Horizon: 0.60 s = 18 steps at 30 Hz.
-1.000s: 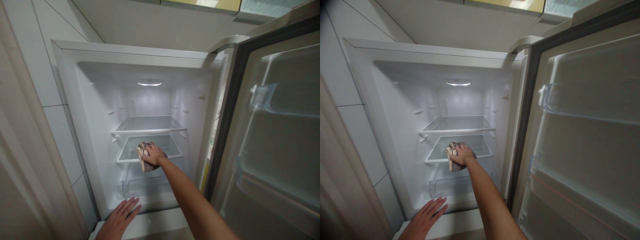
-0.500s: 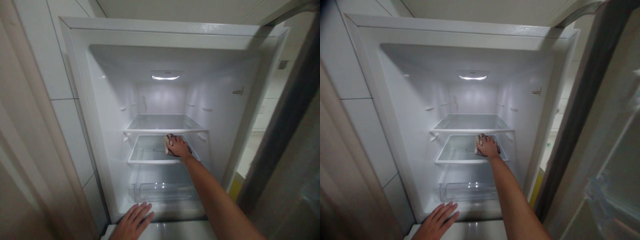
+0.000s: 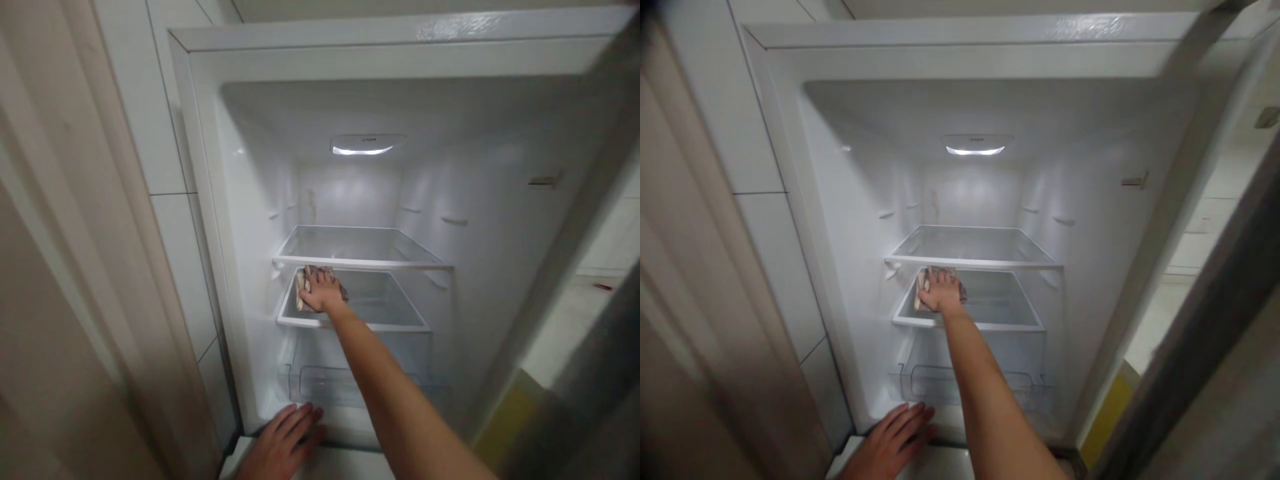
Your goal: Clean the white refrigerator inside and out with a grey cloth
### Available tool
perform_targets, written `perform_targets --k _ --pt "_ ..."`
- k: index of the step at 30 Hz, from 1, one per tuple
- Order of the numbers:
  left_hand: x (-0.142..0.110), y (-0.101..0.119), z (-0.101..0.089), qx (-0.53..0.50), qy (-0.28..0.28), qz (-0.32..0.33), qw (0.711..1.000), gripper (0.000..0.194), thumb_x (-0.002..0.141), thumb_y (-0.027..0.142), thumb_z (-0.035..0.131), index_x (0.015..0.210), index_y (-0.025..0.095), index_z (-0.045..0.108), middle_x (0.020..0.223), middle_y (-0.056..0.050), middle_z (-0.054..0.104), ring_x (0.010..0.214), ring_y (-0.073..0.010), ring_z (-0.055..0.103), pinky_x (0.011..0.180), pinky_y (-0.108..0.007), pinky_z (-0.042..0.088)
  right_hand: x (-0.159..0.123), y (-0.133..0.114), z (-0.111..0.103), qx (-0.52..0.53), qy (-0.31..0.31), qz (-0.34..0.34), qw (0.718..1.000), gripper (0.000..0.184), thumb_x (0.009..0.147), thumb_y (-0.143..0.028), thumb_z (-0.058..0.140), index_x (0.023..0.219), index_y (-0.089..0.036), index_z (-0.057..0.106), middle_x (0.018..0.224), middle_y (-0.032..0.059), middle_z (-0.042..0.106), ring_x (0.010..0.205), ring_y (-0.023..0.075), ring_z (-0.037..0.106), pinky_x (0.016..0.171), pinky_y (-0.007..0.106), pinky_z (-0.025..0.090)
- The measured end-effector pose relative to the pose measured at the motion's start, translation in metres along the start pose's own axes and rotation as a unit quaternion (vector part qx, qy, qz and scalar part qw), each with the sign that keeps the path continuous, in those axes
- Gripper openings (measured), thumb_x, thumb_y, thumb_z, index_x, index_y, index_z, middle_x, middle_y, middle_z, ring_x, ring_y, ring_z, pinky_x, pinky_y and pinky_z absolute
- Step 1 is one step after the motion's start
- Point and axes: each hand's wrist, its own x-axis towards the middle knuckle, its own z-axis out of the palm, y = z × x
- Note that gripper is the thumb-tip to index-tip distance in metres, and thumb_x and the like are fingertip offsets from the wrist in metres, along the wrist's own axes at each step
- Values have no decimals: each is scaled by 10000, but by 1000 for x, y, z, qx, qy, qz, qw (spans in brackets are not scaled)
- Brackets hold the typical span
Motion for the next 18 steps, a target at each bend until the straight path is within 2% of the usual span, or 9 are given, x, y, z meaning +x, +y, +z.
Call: perform_targets --k 3,5,8,10,13,14,16,18 --pt "4 1 -9 -39 -9 10 999 983 951 803 649 1722 236 422 1732 -46 534 1538 -274 460 1255 -401 375 -25 -17 -2 15 -7 -34 999 725 1057 -648 446 1669 -262 501 1706 174 461 1571 370 425 1273 626 330" --pt "5 3 -15 -60 -22 4 998 1157 859 905 649 1742 209 376 1731 -74 532 1541 -293 474 1256 -414 375 -45 -13 -6 24 -11 -44 999 699 1056 -664 452 1652 -306 520 1730 139 442 1577 353 423 1277 607 339" --pt "5 5 -22 -80 -53 -13 995 1172 841 801 740 1773 250 293 1766 -65 482 1557 -304 479 1273 -436 358 -73 13 -16 29 -8 -34 999 667 1061 -667 463 1634 -334 534 1721 115 458 1566 334 440 1275 575 358" --pt "5 5 -24 -87 -63 -18 994 1142 861 750 742 1782 273 265 1780 -53 463 1567 -302 470 1276 -431 360 -88 37 -24 23 -1 -9 1000 653 1064 -646 480 1620 -312 548 1702 125 478 1556 337 452 1270 560 371" --pt "5 5 -21 -58 -21 -7 998 1026 906 713 702 1758 262 351 1755 -37 504 1572 -286 441 1301 -396 324 -101 76 -34 8 15 47 999 633 1069 -595 499 1604 -265 569 1665 154 514 1539 361 471 1256 551 394" --pt "5 4 -17 -37 0 -3 999 922 943 640 688 1738 268 403 1736 -25 531 1574 -275 429 1323 -388 282 -103 88 -37 1 23 69 997 628 1071 -577 501 1604 -252 571 1653 165 524 1532 371 479 1249 554 402" --pt "4 4 -9 1 32 -4 999 703 1002 375 635 1687 299 499 1689 3 585 1576 -249 414 1368 -395 175 -102 109 -40 -10 38 105 994 629 1072 -553 503 1613 -238 566 1642 182 530 1520 390 491 1234 570 416" --pt "3 3 1 24 44 -9 999 684 982 165 562 1645 329 557 1665 16 605 1590 -241 397 1389 -426 102 -95 126 -39 -21 53 128 990 627 1077 -546 491 1615 -233 565 1643 193 524 1511 403 497 1222 596 420"
